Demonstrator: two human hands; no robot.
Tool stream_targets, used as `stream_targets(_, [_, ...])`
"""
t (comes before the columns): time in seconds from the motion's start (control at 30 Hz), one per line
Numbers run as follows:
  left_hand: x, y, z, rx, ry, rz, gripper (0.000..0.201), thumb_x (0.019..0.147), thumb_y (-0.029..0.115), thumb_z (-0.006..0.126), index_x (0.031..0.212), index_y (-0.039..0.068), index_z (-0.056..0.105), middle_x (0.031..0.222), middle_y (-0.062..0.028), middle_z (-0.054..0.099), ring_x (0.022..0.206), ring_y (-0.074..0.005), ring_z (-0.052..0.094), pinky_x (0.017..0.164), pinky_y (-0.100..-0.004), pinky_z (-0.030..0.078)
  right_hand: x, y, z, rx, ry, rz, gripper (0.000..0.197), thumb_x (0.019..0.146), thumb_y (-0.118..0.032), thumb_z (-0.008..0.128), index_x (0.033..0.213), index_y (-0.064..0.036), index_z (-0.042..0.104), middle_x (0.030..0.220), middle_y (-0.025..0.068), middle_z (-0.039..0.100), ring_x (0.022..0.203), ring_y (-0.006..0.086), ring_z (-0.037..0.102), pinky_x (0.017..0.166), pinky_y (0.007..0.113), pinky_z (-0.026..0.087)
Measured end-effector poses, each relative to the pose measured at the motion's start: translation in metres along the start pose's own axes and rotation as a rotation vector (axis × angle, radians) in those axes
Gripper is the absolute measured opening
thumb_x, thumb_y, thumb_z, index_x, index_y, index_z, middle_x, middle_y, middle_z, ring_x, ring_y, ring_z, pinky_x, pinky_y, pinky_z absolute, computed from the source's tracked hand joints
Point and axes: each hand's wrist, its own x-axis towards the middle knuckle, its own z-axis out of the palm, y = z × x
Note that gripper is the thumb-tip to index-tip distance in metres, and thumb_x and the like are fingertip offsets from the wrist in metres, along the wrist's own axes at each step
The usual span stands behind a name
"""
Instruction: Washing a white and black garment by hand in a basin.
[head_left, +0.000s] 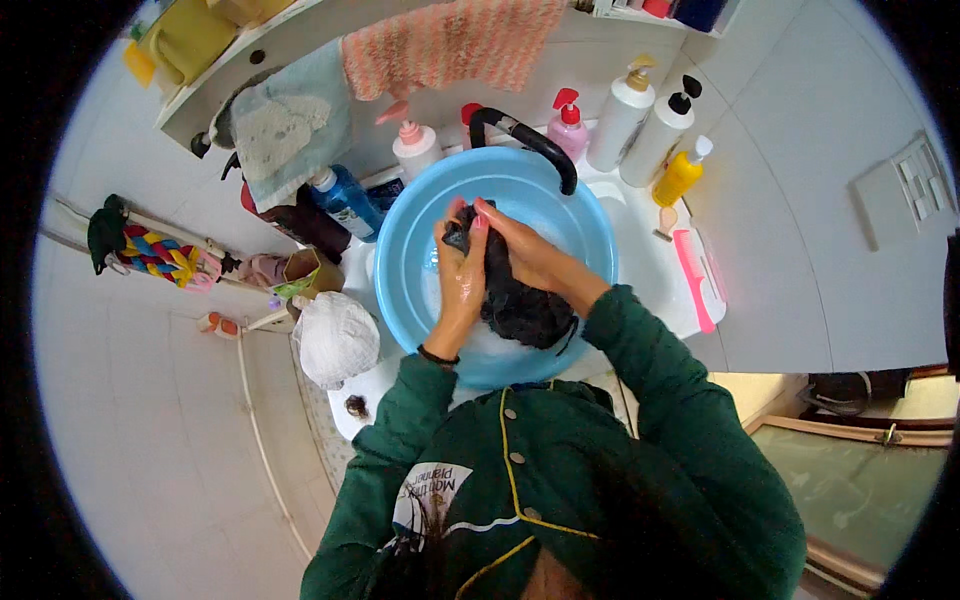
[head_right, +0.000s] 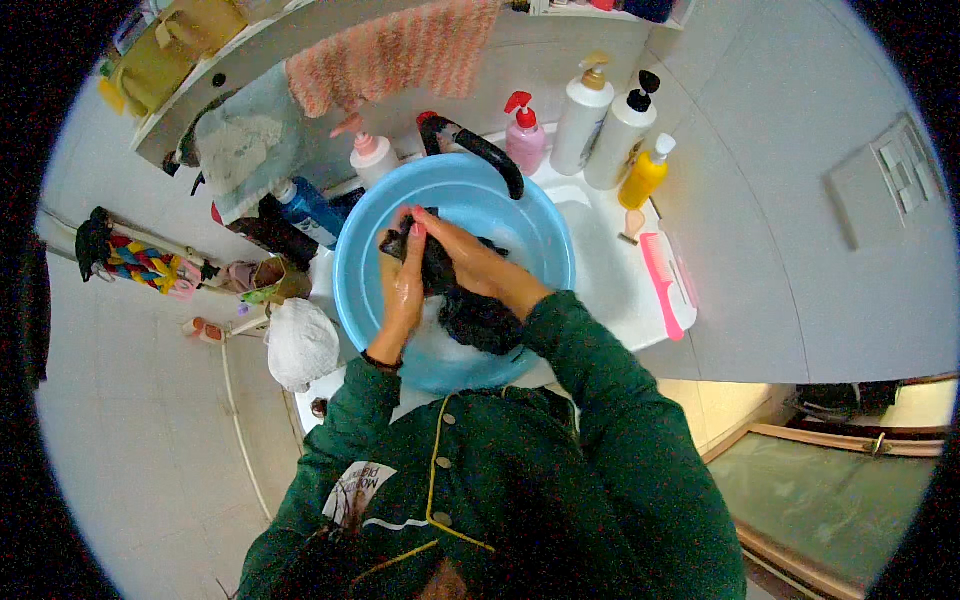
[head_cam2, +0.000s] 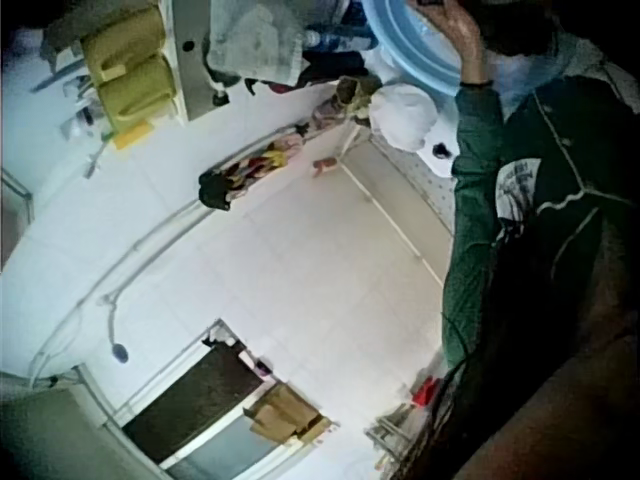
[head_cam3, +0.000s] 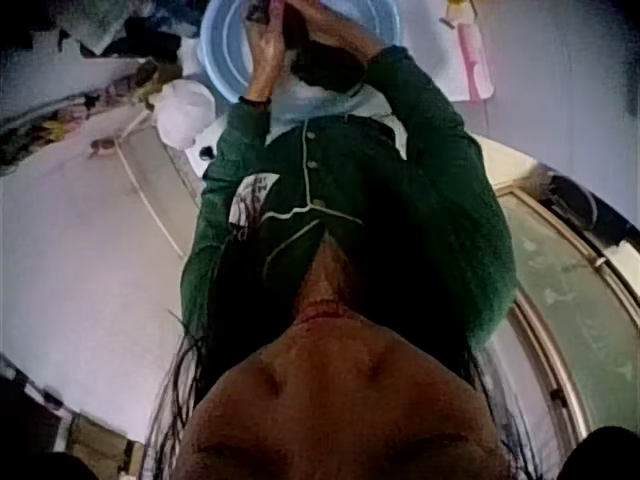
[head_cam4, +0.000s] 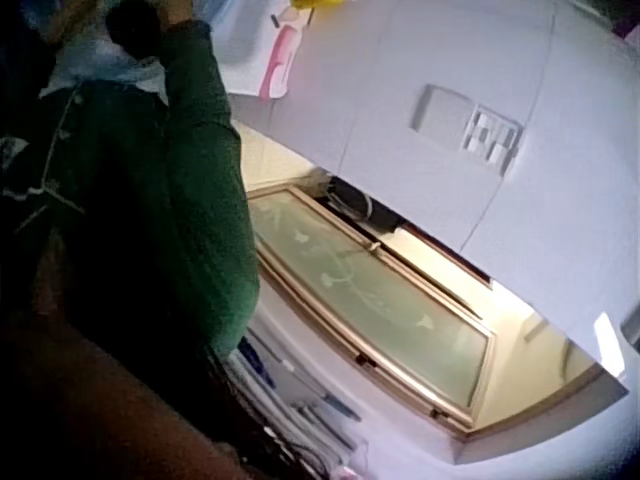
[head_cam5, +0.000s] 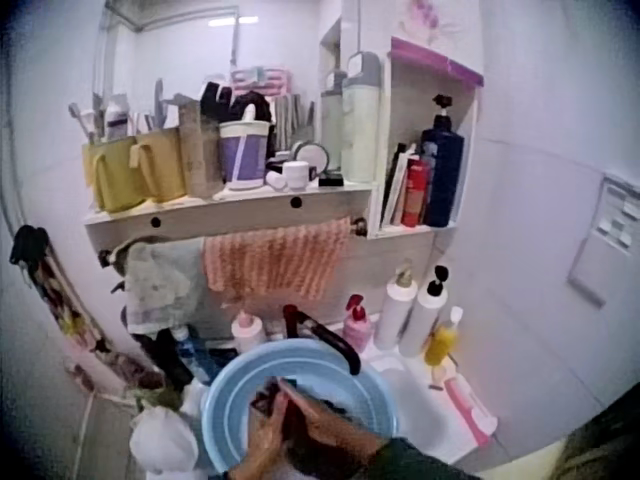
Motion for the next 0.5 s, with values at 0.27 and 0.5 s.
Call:
stream_targets(0.27, [0.021,0.007,-0.01,0.074,-0.06,0.014,0.016,0.085,0.012,0.056,0.094,0.005,0.046,0.087,-0.0078,0.056,0.075,-0.0143,0.054,0.067,-0.0262,0.045,-0.013,-0.02,0.009,-0.6,-0.387,0.327,0.039,0.068,-0.011,0.068,0.103,-0.0004,0.054,0.099,0.0093,0.06,0.088,0.0203,0.057,0.078,0.032,0.045])
stream_targets(0.5, [0.034,0.005,-0.014,-0.367,0.231,-0.329,0.026,0.089,0.028,0.049,0.072,0.009,0.044,0.061,0.0002,0.041,0.051,-0.0108,0.039,0.047,-0.0253,0.035,0.003,0.047,0.013,-0.979,0.137,-0.637,0.022,0.067,-0.014,0.063,0.087,-0.0045,0.059,0.077,0.0152,0.061,0.076,0.0333,0.059,0.068,0.04,0.047])
